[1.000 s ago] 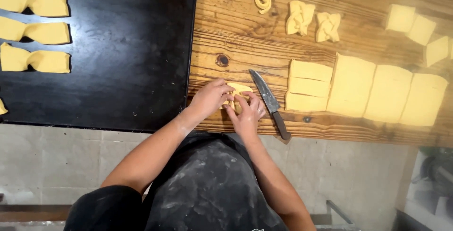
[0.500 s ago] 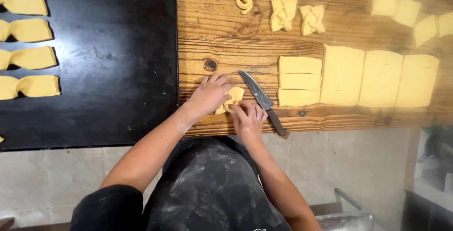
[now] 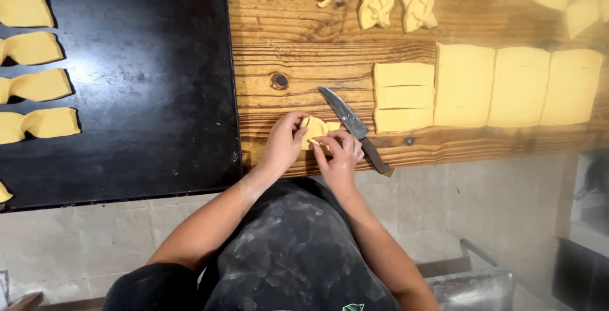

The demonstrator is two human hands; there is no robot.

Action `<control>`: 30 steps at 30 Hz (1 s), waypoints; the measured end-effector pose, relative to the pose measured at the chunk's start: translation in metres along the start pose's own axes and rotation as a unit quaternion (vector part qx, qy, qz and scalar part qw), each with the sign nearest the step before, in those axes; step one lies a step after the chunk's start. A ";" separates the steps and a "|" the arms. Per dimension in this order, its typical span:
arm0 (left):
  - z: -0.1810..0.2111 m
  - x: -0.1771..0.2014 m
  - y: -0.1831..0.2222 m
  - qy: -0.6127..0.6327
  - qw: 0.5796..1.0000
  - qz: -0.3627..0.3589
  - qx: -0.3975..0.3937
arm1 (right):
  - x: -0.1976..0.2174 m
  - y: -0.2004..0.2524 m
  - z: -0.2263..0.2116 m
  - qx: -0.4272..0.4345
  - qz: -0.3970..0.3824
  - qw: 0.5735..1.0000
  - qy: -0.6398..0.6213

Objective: Cutting dough into rectangles and folding them into decorative pastry shapes on a wooden table

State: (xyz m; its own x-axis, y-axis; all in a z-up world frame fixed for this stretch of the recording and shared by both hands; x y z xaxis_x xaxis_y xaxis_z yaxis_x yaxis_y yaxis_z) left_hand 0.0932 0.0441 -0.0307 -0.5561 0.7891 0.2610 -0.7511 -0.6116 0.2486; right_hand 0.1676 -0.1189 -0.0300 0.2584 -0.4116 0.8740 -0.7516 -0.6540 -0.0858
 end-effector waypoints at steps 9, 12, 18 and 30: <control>-0.012 -0.002 0.028 -0.004 0.985 0.015 -0.173 | 0.001 -0.006 0.000 -0.099 -0.036 0.987 -0.120; -0.009 0.000 0.032 -0.009 0.979 0.016 -0.203 | 0.004 -0.007 -0.010 -0.104 -0.028 0.986 -0.128; -0.005 0.005 0.030 0.034 0.977 -0.010 -0.211 | -0.006 -0.004 -0.005 -0.105 -0.043 0.986 -0.119; 0.010 0.010 0.039 -0.022 0.958 -0.028 -0.286 | -0.011 -0.002 -0.002 -0.093 -0.059 0.988 -0.109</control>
State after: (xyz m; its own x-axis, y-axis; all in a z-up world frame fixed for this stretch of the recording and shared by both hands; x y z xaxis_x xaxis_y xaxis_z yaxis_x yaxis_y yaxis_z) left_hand 0.0615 0.0278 -0.0093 -0.5023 0.8092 0.3046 -0.8588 -0.4259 -0.2846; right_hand 0.1646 -0.1116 -0.0387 0.4600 -0.4805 0.7467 -0.8016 -0.5864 0.1165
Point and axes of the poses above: each hand's wrist, its own y-axis away from the middle knuckle, its own x-axis out of the back of the hand, z = x × y, the point moved 6 cm from there along -y, towards the middle knuckle, and after that the axes turned 5 degrees about y, right-handed, at the moved point
